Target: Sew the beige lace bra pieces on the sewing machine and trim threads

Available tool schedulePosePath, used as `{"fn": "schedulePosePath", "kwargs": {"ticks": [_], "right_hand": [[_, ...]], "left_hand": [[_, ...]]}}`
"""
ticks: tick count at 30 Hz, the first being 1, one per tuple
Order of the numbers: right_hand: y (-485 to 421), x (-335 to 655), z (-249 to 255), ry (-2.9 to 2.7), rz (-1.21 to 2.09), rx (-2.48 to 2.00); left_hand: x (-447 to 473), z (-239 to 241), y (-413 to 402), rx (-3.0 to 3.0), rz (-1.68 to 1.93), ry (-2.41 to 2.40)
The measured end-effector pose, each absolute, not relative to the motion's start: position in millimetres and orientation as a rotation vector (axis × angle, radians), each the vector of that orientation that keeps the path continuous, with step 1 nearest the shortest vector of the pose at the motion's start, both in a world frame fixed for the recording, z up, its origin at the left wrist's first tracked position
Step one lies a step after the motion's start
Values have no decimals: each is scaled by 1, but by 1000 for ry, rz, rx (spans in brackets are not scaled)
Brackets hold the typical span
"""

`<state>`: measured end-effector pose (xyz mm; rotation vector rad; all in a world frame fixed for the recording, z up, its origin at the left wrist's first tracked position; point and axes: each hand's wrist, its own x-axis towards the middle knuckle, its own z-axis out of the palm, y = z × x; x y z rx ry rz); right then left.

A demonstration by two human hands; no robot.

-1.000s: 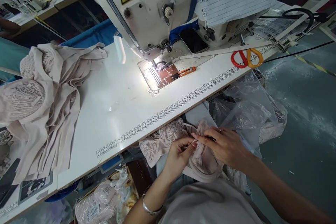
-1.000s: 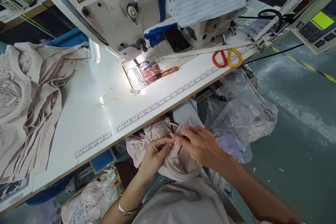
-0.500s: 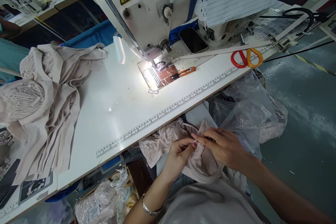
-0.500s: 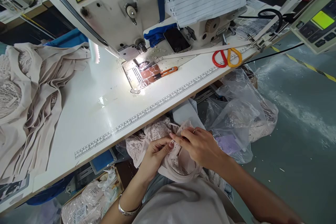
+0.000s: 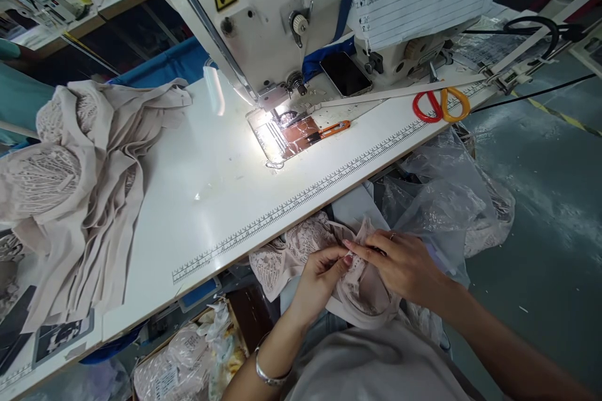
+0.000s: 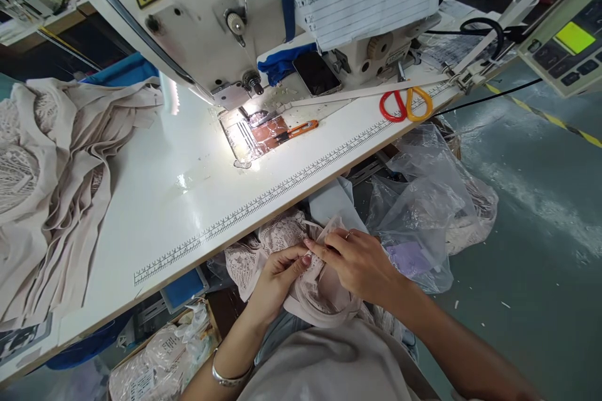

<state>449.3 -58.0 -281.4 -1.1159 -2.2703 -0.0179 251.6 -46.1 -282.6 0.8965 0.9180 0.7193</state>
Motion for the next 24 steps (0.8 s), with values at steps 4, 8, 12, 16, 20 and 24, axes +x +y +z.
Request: {"fn": "schedulePosePath", "kwargs": {"ticks": [4,8,12,16,20,24], "right_hand": [[-58,449,-281,-2278,-23,-1114],[-58,449,-281,-2275,-32,-1105],[-59,449,-285,-2230,123,-1095],[-64,443,-292,-2107,492,-1126],[-68,433,-292,-1905,880,-1153],[-58,444,-281,-1403,1400,-1072]], "left_hand": [[252,-283,-46,896,720,924],[253,-283,-46,890,716,920],[253,-282,-44,940,720,903],[254,-279,-40,1184,737,864],[257,-278,-39,1242,671,883],[256,-283,-39,1336,601,890]]}}
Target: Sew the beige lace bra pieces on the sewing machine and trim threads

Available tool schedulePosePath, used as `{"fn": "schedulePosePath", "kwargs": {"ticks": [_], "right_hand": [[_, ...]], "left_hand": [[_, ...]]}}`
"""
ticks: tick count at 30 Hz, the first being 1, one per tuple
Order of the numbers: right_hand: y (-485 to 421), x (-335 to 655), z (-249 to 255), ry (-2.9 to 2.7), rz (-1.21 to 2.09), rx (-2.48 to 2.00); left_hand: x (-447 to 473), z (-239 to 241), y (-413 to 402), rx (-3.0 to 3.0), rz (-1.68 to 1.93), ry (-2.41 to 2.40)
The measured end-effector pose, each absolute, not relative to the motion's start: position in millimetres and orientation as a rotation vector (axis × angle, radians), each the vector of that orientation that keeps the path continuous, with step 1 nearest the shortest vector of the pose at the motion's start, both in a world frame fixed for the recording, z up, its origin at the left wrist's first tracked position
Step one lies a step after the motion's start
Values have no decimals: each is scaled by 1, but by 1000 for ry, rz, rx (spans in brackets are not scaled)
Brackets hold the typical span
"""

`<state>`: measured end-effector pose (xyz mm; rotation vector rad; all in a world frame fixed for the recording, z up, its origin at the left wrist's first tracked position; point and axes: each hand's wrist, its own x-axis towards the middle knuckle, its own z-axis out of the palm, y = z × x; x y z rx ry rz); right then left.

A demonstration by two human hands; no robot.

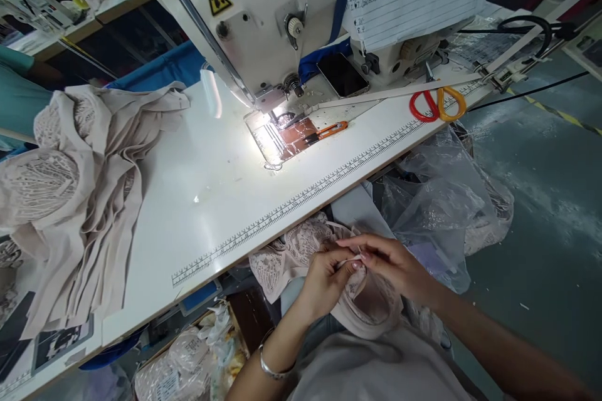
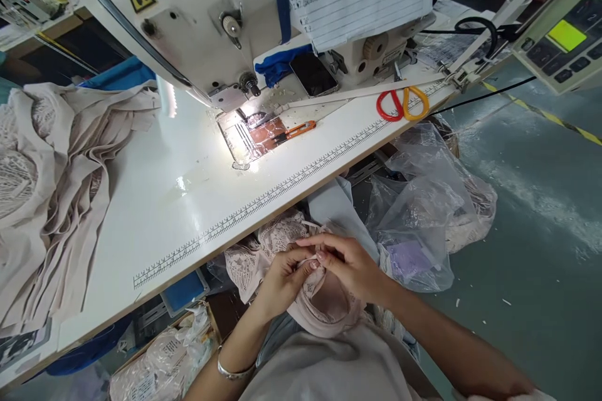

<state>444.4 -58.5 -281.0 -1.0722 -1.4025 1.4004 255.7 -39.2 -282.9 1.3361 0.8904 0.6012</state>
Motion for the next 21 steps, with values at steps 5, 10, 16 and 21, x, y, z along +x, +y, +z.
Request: {"fn": "schedulePosePath", "kwargs": {"ticks": [5,10,16,21], "right_hand": [[-40,482,-268,-946,1225,-956],[-50,467,-272,-1789,834,-1201],[-58,445,-285,-2164,145,-1140],[-58,444,-284,-2221,29,-1200]], "left_hand": [[246,-289,-41,1170,603,964],[249,-282,-40,1014,690,970],[256,-280,-39,953,742,985],[255,-282,-40,929,751,959]]}}
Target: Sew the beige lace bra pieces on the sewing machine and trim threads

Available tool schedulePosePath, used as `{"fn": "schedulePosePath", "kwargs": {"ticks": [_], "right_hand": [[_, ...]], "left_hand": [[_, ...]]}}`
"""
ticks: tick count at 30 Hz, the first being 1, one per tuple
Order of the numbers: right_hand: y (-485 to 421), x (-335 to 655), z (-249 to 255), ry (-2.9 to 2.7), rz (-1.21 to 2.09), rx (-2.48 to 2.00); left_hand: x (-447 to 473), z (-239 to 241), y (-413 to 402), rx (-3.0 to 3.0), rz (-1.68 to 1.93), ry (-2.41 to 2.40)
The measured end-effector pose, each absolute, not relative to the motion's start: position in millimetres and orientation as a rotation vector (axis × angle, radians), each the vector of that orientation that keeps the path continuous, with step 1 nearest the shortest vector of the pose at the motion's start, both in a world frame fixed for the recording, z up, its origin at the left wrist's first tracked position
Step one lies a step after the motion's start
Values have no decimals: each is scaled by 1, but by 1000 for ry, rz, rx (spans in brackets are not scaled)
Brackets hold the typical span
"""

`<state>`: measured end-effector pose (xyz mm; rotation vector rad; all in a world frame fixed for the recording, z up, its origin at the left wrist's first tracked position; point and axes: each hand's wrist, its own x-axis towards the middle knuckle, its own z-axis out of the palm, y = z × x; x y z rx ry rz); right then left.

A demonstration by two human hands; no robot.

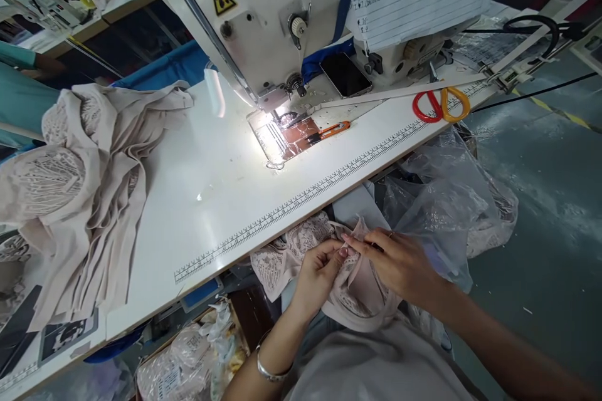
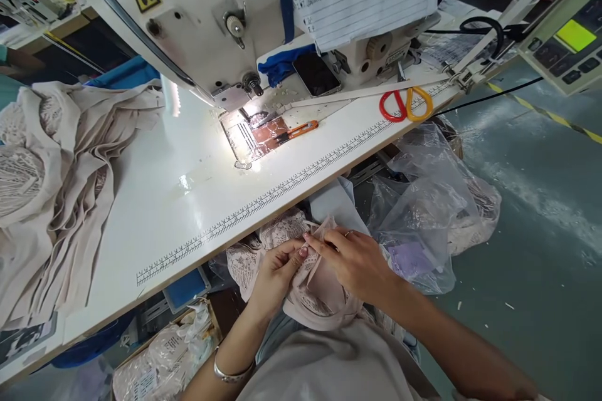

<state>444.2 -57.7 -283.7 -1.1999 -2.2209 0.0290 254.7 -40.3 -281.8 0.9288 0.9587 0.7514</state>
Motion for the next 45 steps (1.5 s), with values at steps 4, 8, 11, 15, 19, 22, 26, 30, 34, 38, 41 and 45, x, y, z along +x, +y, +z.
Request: {"fn": "schedulePosePath", "kwargs": {"ticks": [4,8,11,15,19,22,26,30,34,38,41,45], "right_hand": [[-57,442,-284,-2218,-9,-1179],[-58,442,-285,-2244,-49,-1169],[-59,443,-283,-2261,-74,-1175],[-59,443,-281,-2263,-97,-1184],[-60,442,-285,-2250,-40,-1179],[-62,438,-291,-2188,162,-1190],[-64,433,-294,-2086,486,-1211],[-60,435,-283,-1694,1112,-1159],[-57,438,-275,-1047,1613,-940],[-51,445,-273,-872,1646,-874],[-41,466,-271,-790,1447,-956],[-32,490,-270,-892,1072,-1108]], "left_hand": [[253,-282,-41,928,753,946],[253,-281,-41,923,746,938],[253,-280,-41,928,748,937],[253,-280,-41,945,746,948],[253,-281,-42,986,721,983],[255,-280,-41,1093,711,973],[258,-278,-38,1418,738,1011],[259,-278,-39,1463,624,1034],[258,-274,-41,1426,522,960],[258,-270,-42,1397,505,928],[252,-270,-41,1362,485,928],[245,-275,-40,1385,484,1010]]}}
